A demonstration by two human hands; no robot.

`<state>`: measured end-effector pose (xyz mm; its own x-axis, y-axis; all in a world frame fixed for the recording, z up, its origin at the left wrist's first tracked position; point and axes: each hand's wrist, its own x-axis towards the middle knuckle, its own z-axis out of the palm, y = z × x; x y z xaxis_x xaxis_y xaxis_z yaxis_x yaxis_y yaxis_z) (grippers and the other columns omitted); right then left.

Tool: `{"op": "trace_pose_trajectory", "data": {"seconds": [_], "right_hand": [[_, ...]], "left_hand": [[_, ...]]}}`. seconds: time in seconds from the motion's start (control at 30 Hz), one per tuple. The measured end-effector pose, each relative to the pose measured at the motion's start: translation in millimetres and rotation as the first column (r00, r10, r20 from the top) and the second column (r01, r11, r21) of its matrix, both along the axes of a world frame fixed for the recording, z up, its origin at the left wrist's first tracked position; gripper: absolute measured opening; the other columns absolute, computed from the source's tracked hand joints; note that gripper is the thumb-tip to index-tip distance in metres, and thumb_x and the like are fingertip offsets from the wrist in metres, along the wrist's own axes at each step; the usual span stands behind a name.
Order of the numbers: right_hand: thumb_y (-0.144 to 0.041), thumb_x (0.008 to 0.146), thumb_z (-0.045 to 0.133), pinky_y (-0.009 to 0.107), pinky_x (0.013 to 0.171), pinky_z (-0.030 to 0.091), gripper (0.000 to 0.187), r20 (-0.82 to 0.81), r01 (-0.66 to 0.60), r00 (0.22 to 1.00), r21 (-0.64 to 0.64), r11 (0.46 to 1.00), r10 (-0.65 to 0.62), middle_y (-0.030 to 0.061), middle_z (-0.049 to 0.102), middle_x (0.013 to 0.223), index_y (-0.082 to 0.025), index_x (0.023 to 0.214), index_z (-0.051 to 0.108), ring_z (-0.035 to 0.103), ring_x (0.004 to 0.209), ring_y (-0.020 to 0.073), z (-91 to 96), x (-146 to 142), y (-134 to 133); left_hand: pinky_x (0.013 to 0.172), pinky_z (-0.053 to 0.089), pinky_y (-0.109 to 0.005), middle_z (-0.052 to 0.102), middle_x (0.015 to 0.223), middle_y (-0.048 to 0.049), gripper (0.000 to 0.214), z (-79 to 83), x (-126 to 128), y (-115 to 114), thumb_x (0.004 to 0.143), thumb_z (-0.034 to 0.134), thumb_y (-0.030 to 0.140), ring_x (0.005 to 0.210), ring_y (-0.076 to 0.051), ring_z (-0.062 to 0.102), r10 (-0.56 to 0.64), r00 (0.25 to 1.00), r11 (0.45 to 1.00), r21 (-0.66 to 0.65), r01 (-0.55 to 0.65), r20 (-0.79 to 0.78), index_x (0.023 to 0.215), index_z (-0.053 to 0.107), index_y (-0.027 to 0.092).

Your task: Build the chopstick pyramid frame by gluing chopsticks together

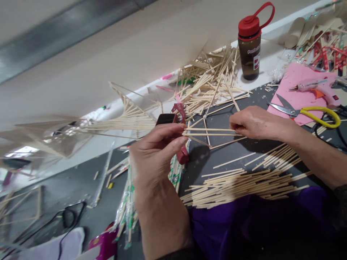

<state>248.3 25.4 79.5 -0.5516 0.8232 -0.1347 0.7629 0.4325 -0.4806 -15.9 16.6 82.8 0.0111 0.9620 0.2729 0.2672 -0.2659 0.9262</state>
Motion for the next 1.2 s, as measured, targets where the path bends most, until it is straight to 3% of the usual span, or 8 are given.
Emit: {"op": "trace_pose_trajectory", "data": {"seconds": [0.27,0.77,1.2], "right_hand": [[-0.011,0.088,0.053,0.028,0.063,0.027,0.019,-0.003,-0.001,1.000,0.020,1.000,0.001,0.0067,0.072,0.088,-0.016,0.092,0.071,0.053,0.073,0.0139,-4.3,-0.4,0.4],[-0.013,0.089,0.052,0.028,0.065,0.029,0.020,0.004,0.008,1.000,0.011,1.000,-0.009,0.0068,0.073,0.091,-0.018,0.093,0.072,0.056,0.075,0.0144,-5.8,-0.7,0.5],[-0.014,0.090,0.054,0.028,0.063,0.028,0.019,0.006,0.006,1.000,0.009,1.000,-0.006,0.0065,0.073,0.088,-0.017,0.092,0.072,0.055,0.073,0.0145,-3.4,-0.9,0.0]], "left_hand": [[0.053,0.048,-0.014,0.078,0.084,0.0016,0.027,0.0,0.7,-1.1,0.060,0.087,0.018,0.065,-0.007,0.063,0.016,1.000,0.999,-0.028,-0.015,0.011,0.084,0.083,0.031],[0.062,0.053,-0.019,0.078,0.088,0.0005,0.025,-0.4,-1.2,-0.2,0.064,0.086,0.019,0.075,-0.011,0.068,-0.014,0.999,0.999,0.035,0.016,-0.053,0.086,0.083,0.031],[0.058,0.052,-0.020,0.078,0.089,-0.0024,0.022,-1.4,-3.3,0.0,0.066,0.088,0.023,0.073,-0.012,0.067,-0.017,0.996,0.999,0.042,0.021,-0.085,0.086,0.083,0.030]]}}
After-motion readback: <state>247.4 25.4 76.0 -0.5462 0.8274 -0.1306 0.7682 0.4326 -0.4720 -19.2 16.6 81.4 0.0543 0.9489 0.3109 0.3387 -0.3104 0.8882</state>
